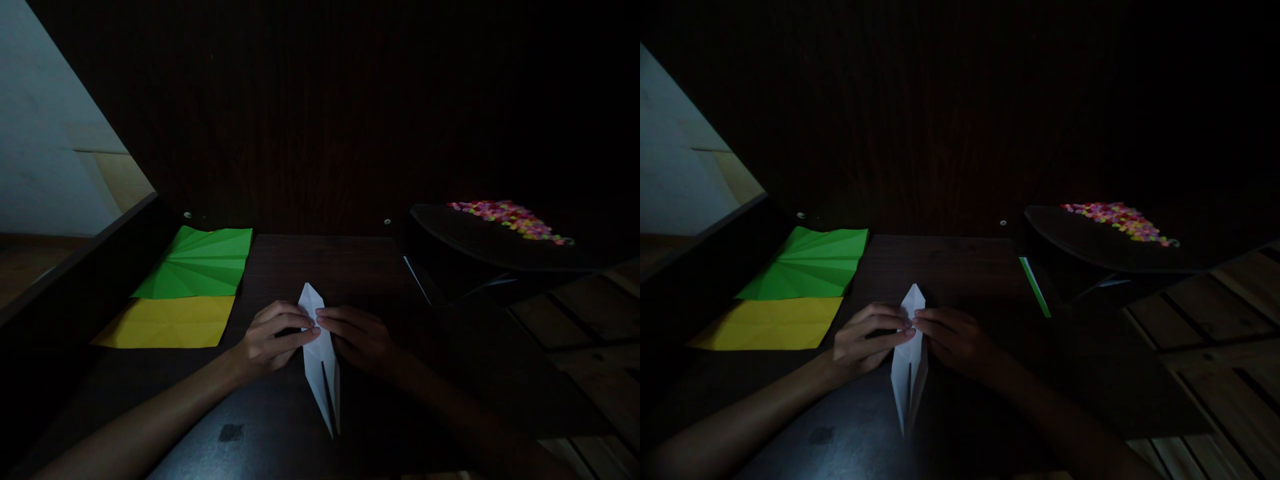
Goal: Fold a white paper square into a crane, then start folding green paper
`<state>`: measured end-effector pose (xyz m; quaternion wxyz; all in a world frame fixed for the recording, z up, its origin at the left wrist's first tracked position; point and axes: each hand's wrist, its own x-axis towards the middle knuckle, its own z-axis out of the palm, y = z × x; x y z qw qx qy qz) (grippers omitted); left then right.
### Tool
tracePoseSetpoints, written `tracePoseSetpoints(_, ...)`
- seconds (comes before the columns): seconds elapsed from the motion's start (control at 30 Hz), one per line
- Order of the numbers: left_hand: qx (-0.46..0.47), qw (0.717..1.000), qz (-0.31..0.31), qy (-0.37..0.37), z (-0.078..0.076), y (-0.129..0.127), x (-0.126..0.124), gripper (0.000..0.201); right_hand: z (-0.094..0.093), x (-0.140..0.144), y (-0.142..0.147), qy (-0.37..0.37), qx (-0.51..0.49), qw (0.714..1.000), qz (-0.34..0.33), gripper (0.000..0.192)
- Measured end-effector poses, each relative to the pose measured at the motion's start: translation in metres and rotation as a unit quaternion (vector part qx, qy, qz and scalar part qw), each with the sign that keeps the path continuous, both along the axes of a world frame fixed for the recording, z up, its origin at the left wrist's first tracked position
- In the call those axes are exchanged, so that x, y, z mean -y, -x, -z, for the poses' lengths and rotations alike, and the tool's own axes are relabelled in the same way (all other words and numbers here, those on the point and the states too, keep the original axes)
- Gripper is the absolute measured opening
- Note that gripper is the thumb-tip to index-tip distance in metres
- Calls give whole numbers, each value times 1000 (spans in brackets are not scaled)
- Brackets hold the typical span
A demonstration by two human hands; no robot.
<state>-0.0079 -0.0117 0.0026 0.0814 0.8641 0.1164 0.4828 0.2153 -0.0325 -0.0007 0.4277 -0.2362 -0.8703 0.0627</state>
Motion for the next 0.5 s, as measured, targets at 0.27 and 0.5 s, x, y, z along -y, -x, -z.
tracePoseSetpoints(0.27,43,995,37,88,0,-3,0,24,-4,0,2,-26,-35,999,22,14)
tracePoseSetpoints(0.5,54,993,28,104,-1,-5,2,23,-18,3,5,-25,3,999,35,14)
